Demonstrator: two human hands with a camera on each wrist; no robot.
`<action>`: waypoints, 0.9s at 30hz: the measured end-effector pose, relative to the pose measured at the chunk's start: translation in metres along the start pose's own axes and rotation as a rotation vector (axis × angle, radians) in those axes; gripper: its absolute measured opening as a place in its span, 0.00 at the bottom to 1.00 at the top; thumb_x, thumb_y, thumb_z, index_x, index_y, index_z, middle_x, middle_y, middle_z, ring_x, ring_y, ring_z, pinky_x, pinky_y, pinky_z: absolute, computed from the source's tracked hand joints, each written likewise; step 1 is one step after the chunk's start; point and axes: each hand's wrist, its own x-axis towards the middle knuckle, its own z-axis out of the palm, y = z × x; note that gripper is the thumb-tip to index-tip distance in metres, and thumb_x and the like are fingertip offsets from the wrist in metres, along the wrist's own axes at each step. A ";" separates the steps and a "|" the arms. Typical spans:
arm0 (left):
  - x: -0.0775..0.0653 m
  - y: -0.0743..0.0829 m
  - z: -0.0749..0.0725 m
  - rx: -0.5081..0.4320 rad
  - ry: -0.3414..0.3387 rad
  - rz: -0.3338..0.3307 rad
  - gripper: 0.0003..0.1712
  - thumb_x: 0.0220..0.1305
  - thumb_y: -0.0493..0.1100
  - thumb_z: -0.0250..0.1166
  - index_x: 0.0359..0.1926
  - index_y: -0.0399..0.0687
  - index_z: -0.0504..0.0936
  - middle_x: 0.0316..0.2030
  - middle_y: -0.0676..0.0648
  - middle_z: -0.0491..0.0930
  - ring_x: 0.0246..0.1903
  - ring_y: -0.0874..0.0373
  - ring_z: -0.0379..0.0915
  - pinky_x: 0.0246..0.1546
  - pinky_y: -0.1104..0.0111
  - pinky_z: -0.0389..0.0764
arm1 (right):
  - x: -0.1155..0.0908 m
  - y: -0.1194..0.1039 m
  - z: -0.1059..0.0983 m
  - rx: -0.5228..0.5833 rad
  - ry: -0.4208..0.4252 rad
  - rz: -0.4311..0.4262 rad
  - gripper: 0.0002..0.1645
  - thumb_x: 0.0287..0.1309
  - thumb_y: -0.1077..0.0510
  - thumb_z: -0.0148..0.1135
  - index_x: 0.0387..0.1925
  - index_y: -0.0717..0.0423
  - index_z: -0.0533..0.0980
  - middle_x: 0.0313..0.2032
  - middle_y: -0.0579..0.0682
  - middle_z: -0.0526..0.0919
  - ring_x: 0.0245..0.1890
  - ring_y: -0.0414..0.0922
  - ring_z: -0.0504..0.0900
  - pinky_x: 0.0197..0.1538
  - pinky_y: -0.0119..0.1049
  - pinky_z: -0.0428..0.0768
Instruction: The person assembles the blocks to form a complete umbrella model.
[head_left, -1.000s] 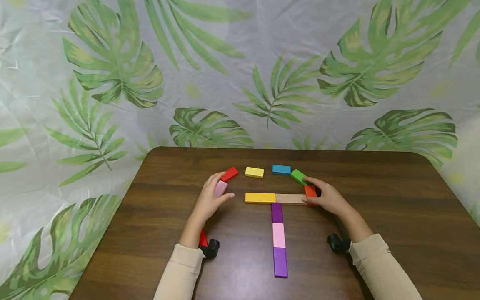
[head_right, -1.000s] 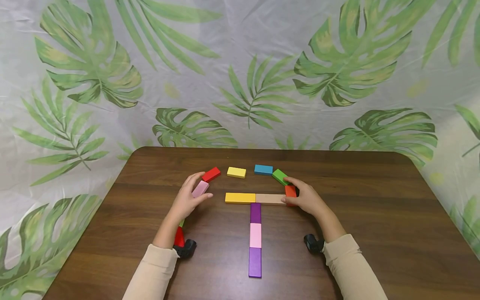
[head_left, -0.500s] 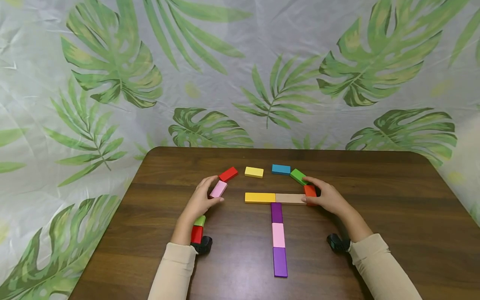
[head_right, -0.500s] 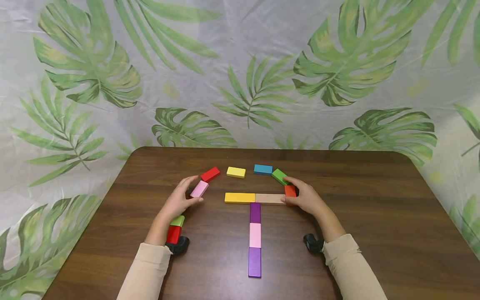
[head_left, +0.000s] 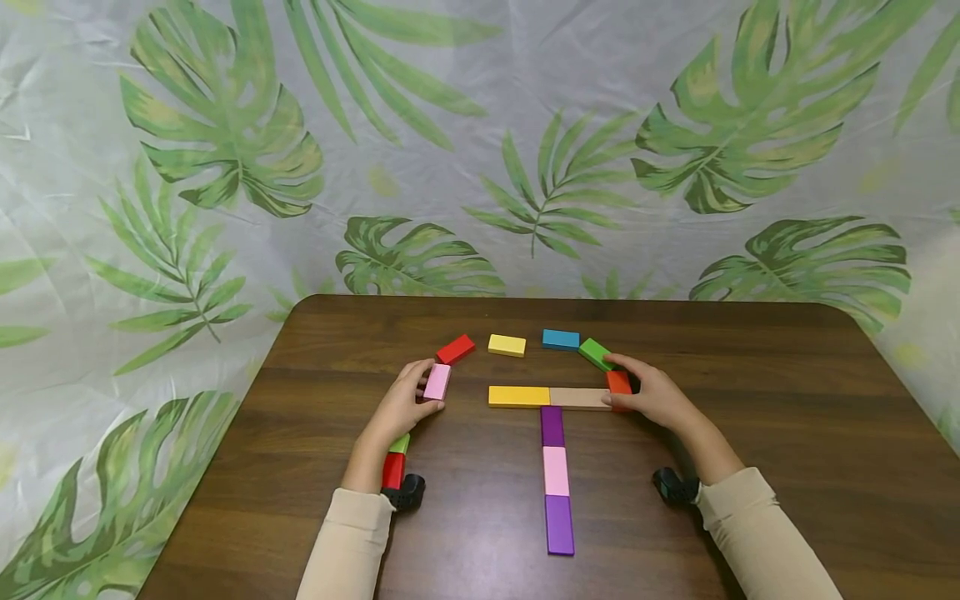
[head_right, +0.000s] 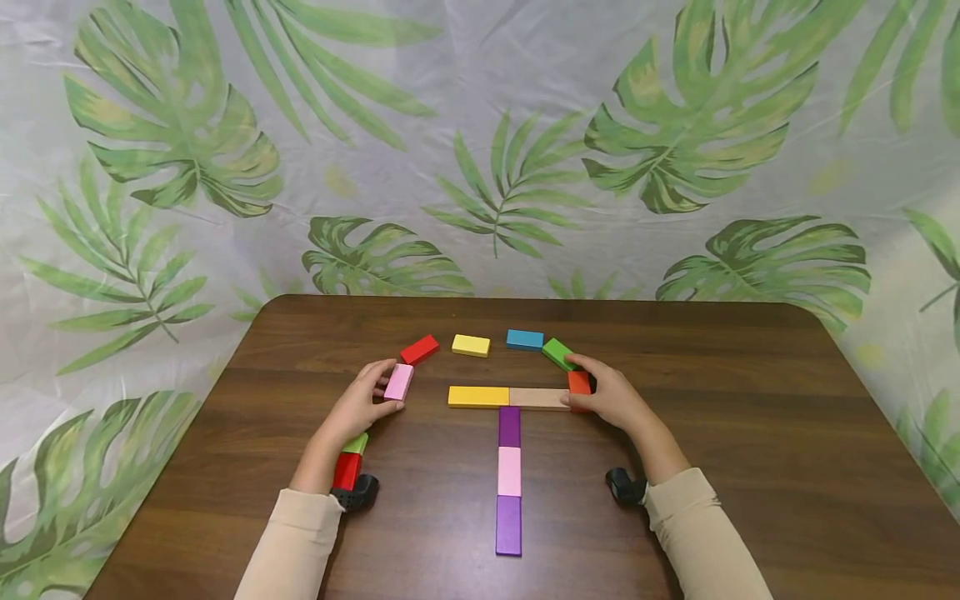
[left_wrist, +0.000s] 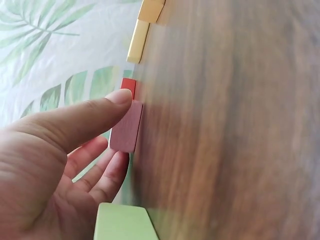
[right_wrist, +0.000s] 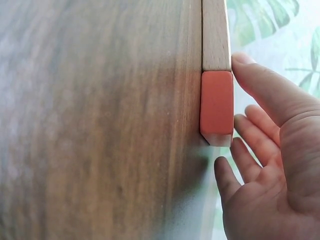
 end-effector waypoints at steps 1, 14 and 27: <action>0.000 0.000 0.000 0.003 -0.001 -0.001 0.40 0.46 0.32 0.69 0.61 0.35 0.62 0.55 0.39 0.63 0.43 0.48 0.69 0.43 0.60 0.73 | 0.000 0.000 0.000 -0.002 0.000 -0.001 0.43 0.46 0.44 0.66 0.62 0.55 0.62 0.56 0.64 0.67 0.47 0.56 0.69 0.48 0.53 0.67; 0.008 -0.001 -0.004 0.039 -0.088 -0.108 0.43 0.47 0.38 0.71 0.63 0.38 0.61 0.53 0.41 0.65 0.35 0.55 0.69 0.37 0.66 0.74 | 0.001 0.001 0.000 0.015 -0.004 0.000 0.44 0.46 0.44 0.66 0.62 0.55 0.62 0.57 0.63 0.66 0.48 0.56 0.68 0.50 0.54 0.66; 0.008 0.001 -0.001 0.071 -0.063 -0.055 0.38 0.45 0.38 0.72 0.58 0.37 0.66 0.51 0.42 0.66 0.39 0.54 0.67 0.39 0.66 0.74 | 0.001 0.001 0.001 0.017 0.000 -0.004 0.44 0.46 0.44 0.66 0.62 0.55 0.62 0.57 0.64 0.66 0.48 0.56 0.68 0.50 0.54 0.66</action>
